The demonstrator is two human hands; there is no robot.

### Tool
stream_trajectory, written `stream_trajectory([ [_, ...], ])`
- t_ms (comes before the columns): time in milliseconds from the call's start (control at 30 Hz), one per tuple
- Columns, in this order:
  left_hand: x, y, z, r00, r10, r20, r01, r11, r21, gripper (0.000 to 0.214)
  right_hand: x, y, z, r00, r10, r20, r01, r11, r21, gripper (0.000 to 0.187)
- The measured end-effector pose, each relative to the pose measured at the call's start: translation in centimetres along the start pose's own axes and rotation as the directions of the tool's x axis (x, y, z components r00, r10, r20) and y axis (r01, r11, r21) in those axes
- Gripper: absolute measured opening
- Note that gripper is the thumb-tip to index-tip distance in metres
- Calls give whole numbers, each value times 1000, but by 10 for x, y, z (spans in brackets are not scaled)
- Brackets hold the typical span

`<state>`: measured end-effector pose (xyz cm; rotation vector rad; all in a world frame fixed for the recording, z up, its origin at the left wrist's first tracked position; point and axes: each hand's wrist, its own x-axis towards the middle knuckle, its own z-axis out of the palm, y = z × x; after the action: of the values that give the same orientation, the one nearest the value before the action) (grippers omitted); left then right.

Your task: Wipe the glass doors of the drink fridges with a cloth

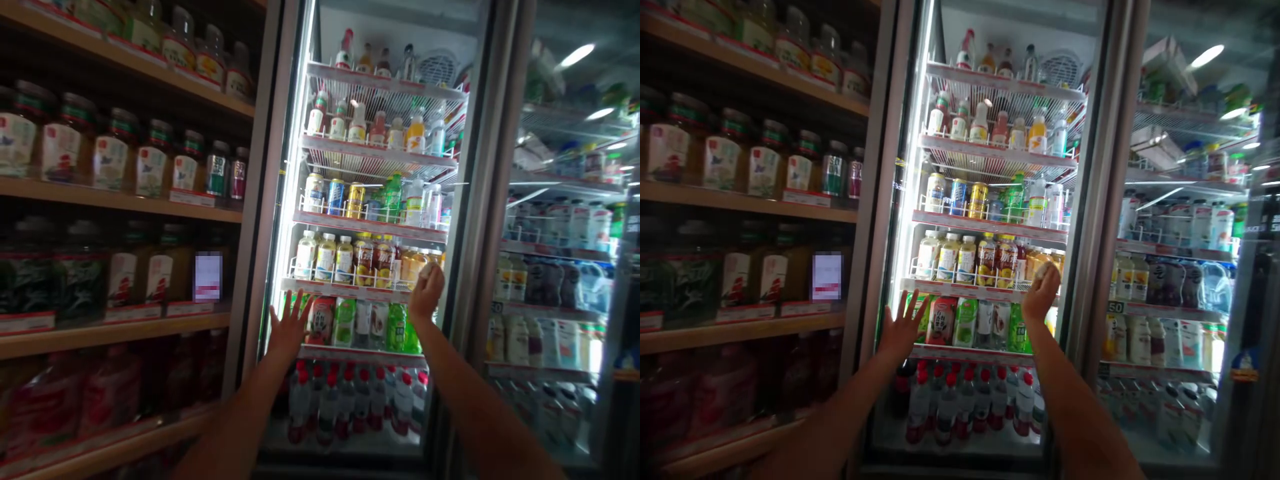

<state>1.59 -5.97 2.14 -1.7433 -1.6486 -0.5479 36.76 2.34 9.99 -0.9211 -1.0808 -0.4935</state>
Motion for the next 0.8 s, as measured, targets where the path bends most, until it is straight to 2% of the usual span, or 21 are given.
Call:
stream_trajectory([
  [133,0,0,-1,1000,0,-8,0,1000,-5,94,-45,-52,31,970,-198,144,194,980,40,54],
  [233,-1,0,0,1000,-3,-8,3,1000,-6,92,-95,-82,44,896,-346,278,332,938,98,52],
  [267,-2,0,2,1000,-4,-15,4,1000,-4,91,-110,-89,46,846,-410,340,392,912,123,55],
  [333,-2,0,5,999,0,-33,0,1000,0,92,-136,-98,47,713,-534,454,517,838,175,62],
  [400,-2,-1,8,999,-1,-39,1,1000,8,94,-150,-102,47,598,-613,516,604,768,213,68],
  [467,-1,-1,9,1000,1,-30,-1,1000,12,94,-150,-105,47,553,-642,531,639,736,224,69],
  [500,-1,-1,9,1000,-1,-24,1,1000,11,94,-145,-107,48,547,-647,531,645,730,225,68],
  [567,-1,-1,8,1000,-4,-9,4,1000,5,93,-126,-113,49,564,-639,523,638,739,216,65],
  [700,-1,-1,1,1000,-3,18,3,1000,-15,93,-65,-124,54,697,-556,453,555,818,151,61],
  [800,-2,-1,-3,1000,-5,21,5,1000,-10,93,-14,-112,52,787,-485,382,489,867,93,54],
])
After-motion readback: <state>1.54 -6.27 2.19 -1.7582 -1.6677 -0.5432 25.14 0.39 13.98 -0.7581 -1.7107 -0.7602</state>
